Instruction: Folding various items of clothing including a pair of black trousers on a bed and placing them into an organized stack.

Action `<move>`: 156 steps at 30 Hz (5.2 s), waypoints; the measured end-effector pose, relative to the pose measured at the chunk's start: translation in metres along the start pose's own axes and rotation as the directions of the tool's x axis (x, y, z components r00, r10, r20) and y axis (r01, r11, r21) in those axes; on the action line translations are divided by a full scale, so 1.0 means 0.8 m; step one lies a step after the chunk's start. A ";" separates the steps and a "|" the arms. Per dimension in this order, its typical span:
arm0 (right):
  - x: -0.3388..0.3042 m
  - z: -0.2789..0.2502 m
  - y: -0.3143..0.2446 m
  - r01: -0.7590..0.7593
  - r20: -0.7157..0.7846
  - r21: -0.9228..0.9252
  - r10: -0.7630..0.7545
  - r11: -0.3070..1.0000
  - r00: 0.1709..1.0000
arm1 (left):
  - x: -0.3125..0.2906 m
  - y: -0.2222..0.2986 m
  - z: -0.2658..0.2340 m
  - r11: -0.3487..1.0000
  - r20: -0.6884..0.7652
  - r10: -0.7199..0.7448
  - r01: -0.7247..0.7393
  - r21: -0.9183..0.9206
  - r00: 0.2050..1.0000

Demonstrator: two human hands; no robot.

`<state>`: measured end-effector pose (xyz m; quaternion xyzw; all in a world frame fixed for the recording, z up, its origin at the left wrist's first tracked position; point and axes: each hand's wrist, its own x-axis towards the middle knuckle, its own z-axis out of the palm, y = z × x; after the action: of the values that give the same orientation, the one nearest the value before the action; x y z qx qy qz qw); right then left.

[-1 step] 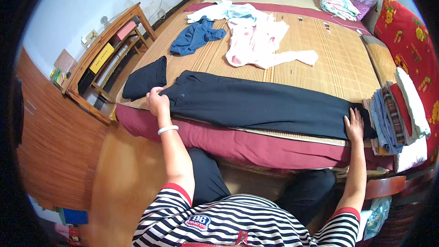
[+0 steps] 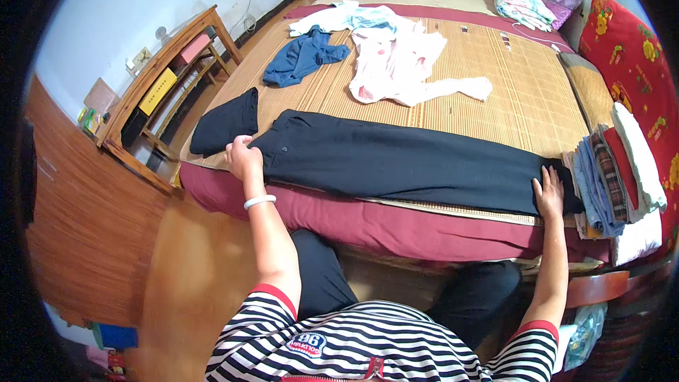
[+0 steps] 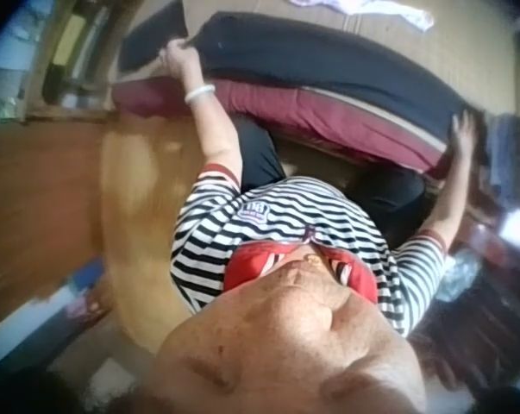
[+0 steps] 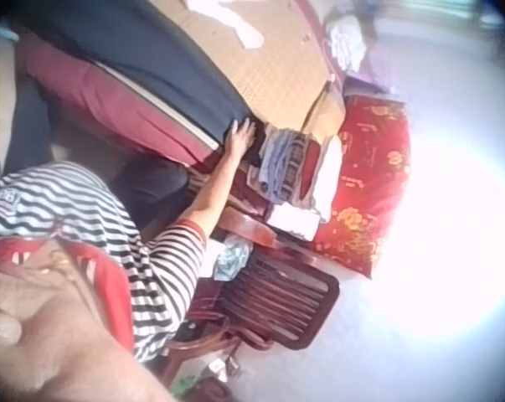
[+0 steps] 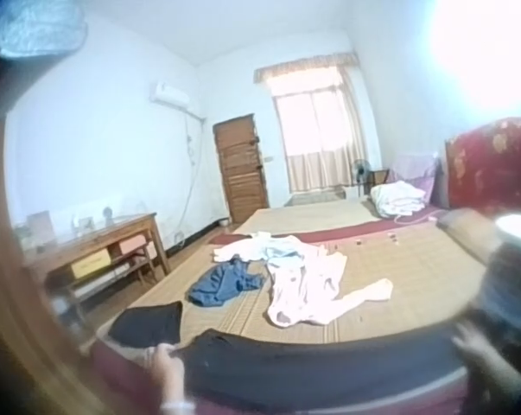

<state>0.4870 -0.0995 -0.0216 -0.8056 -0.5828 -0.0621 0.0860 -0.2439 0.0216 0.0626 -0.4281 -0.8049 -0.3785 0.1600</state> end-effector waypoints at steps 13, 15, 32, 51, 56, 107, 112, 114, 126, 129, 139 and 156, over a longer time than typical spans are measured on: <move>-0.008 -0.002 -0.007 0.006 -0.025 -0.009 -0.006 1.000 1.000 | 0.055 0.075 0.079 0.918 0.532 0.273 -0.383 0.106 0.801; -0.012 -0.001 -0.004 -0.006 -0.015 -0.009 0.006 1.000 1.000 | 0.060 0.089 0.070 0.949 0.736 0.021 -0.245 0.198 0.677; -0.005 0.006 -0.008 0.028 -0.086 0.014 -0.027 1.000 0.996 | 0.161 0.002 0.157 0.603 0.636 0.117 0.455 -0.656 0.763; -0.007 0.001 -0.001 0.017 -0.070 0.002 -0.017 1.000 0.997 | 0.166 0.038 0.091 0.715 0.558 0.542 0.004 -0.699 0.628; -0.008 0.002 -0.002 0.011 -0.066 0.010 -0.010 1.000 0.998 | 0.157 0.049 0.076 0.732 0.351 0.623 -0.362 -0.577 0.700; 0.007 0.022 0.015 0.059 -0.110 -0.009 -0.059 0.998 0.992 | 0.057 -0.045 -0.009 0.999 0.586 -0.012 -0.010 0.034 0.810; 0.008 0.030 0.020 0.074 -0.104 -0.031 -0.077 0.997 0.992 | 0.039 -0.035 0.019 0.896 0.783 -0.091 0.394 -0.205 0.615; 0.009 0.034 0.023 0.077 -0.105 -0.016 -0.078 0.997 0.991 | 0.034 -0.034 0.031 0.848 0.745 -0.125 0.460 -0.262 0.656; 0.011 0.034 0.019 0.063 -0.092 -0.027 -0.065 0.998 0.994 | 0.038 -0.002 0.047 0.204 0.878 -0.213 0.898 -0.390 0.429; 0.005 0.024 0.013 0.050 -0.102 -0.029 -0.052 0.998 0.993 | 0.045 0.016 0.039 0.057 0.927 -0.049 0.928 -0.369 0.371; -0.007 0.008 0.002 0.014 -0.100 -0.007 -0.014 1.000 0.995 | 0.040 0.106 0.031 0.230 0.712 0.059 0.685 -0.692 0.700; -0.009 0.002 -0.012 -0.015 -0.099 0.031 0.018 0.999 0.995 | -0.216 0.207 0.005 0.461 0.405 0.882 -0.617 -0.638 0.241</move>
<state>0.4756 -0.1030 -0.0241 -0.8048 -0.5722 -0.0927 0.1277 -0.0088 -0.0156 0.0377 -0.8921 -0.4024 -0.1932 -0.0705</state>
